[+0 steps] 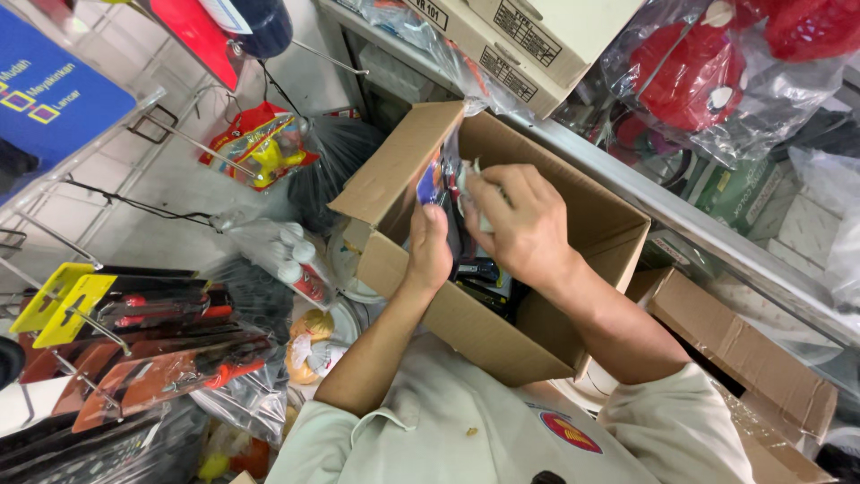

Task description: The person cleans a packaged soldering iron and a utility knife using a small cloth before placing them into a cardboard box.

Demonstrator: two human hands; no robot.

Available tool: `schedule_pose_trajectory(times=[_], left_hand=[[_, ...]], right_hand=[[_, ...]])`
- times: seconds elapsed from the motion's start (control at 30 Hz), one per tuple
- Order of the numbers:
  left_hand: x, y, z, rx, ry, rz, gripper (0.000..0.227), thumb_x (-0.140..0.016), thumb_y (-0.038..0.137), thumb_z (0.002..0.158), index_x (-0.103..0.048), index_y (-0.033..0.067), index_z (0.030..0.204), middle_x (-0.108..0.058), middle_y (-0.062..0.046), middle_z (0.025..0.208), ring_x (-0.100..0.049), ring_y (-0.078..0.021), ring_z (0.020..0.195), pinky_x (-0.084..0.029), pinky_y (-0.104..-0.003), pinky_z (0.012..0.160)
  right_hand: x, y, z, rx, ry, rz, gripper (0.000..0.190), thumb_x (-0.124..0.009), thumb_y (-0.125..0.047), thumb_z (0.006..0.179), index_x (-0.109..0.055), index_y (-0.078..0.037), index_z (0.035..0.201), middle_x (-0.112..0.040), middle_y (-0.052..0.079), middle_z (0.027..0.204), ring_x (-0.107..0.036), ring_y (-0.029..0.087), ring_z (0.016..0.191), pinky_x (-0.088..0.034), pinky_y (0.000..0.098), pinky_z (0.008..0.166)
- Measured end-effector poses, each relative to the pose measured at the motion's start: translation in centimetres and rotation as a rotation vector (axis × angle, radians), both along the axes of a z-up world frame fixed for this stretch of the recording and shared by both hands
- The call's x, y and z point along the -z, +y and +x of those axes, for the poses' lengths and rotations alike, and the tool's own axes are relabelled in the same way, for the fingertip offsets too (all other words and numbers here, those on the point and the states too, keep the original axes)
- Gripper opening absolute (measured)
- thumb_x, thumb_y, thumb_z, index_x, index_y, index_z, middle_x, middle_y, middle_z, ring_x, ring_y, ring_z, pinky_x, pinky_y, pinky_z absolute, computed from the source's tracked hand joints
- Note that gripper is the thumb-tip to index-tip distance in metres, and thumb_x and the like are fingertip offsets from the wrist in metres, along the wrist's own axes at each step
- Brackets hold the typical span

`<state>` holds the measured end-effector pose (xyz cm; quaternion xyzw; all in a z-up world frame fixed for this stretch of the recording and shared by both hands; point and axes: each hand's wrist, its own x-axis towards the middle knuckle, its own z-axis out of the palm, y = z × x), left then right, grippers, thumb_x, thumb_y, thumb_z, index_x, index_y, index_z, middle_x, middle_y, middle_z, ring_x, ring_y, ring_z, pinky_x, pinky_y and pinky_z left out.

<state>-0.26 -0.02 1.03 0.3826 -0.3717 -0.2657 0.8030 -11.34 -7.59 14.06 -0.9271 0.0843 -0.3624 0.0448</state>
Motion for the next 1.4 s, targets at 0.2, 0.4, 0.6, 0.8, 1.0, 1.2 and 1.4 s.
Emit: schedule_pose_trajectory(times=[0.2,0.4,0.6,0.8,1.0,1.2,1.4], left_hand=[[-2.7,0.9,0.0,-0.179,-0.257,0.120,0.088,-0.033,0.070,0.108,-0.039,-0.0022,0.157,-0.049,-0.015,0.146,-0.049,-0.0242,0.137,-0.036,-0.038,0.121],[-2.5,0.6,-0.2,-0.109,-0.122,0.065,0.093,-0.038,0.071,0.106,-0.027,-0.0041,0.159,-0.039,-0.016,0.159,-0.044,-0.0267,0.146,-0.034,-0.041,0.126],[0.2,0.7,-0.3,0.117,0.215,-0.171,0.092,-0.045,0.069,0.105,-0.033,-0.0048,0.159,-0.049,-0.015,0.152,-0.050,-0.0275,0.139,-0.038,-0.044,0.124],[2.7,1.4,0.1,0.237,0.632,-0.159,0.089,-0.040,0.068,0.100,-0.028,0.0040,0.161,-0.046,-0.010,0.156,-0.049,-0.0247,0.142,-0.037,-0.043,0.123],[1.5,0.4,0.4,0.211,0.615,-0.213,0.088,-0.035,0.069,0.105,-0.028,0.0024,0.162,-0.047,-0.014,0.156,-0.048,-0.0274,0.143,-0.037,-0.044,0.124],[-0.9,-0.8,0.4,0.215,0.557,-0.190,0.086,-0.036,0.069,0.105,-0.032,0.0032,0.161,-0.050,-0.015,0.153,-0.051,-0.0274,0.140,-0.038,-0.044,0.124],[-3.6,-1.4,1.7,0.293,0.562,-0.262,0.093,-0.035,0.077,0.104,-0.043,-0.0030,0.150,-0.056,-0.019,0.141,-0.055,-0.0295,0.134,-0.040,-0.046,0.123]], right_hand=[[0.1,0.2,-0.1,-0.037,-0.022,-0.139,0.044,-0.080,-0.008,0.078,-0.072,-0.003,0.121,-0.064,0.009,0.111,-0.064,0.029,0.099,-0.052,0.0402,0.081],[0.4,-0.5,-0.1,-0.098,0.003,-0.093,0.047,-0.078,-0.009,0.076,-0.072,-0.007,0.122,-0.063,0.011,0.114,-0.064,0.032,0.103,-0.053,0.0430,0.087],[0.9,-2.6,-0.1,-0.011,-0.078,0.355,0.025,-0.074,-0.004,0.094,-0.067,-0.004,0.118,-0.065,0.014,0.116,-0.067,0.030,0.103,-0.055,0.0385,0.089],[2.2,-3.6,-0.1,-0.234,-0.010,0.635,0.023,-0.067,-0.004,0.103,-0.064,0.001,0.126,-0.065,0.017,0.119,-0.066,0.029,0.110,-0.053,0.0365,0.097],[1.3,-4.1,0.0,-0.269,-0.058,0.683,0.023,-0.067,-0.002,0.103,-0.064,0.003,0.126,-0.067,0.015,0.118,-0.066,0.028,0.108,-0.052,0.0354,0.097],[1.6,-4.0,-0.4,-0.269,-0.085,0.612,0.021,-0.067,-0.002,0.103,-0.065,0.003,0.123,-0.065,0.017,0.117,-0.066,0.027,0.107,-0.053,0.0345,0.094],[1.9,-6.2,-0.9,-0.255,0.150,0.824,0.014,-0.065,-0.010,0.100,-0.068,0.001,0.108,-0.068,0.012,0.096,-0.069,0.022,0.085,-0.053,0.0335,0.077]])
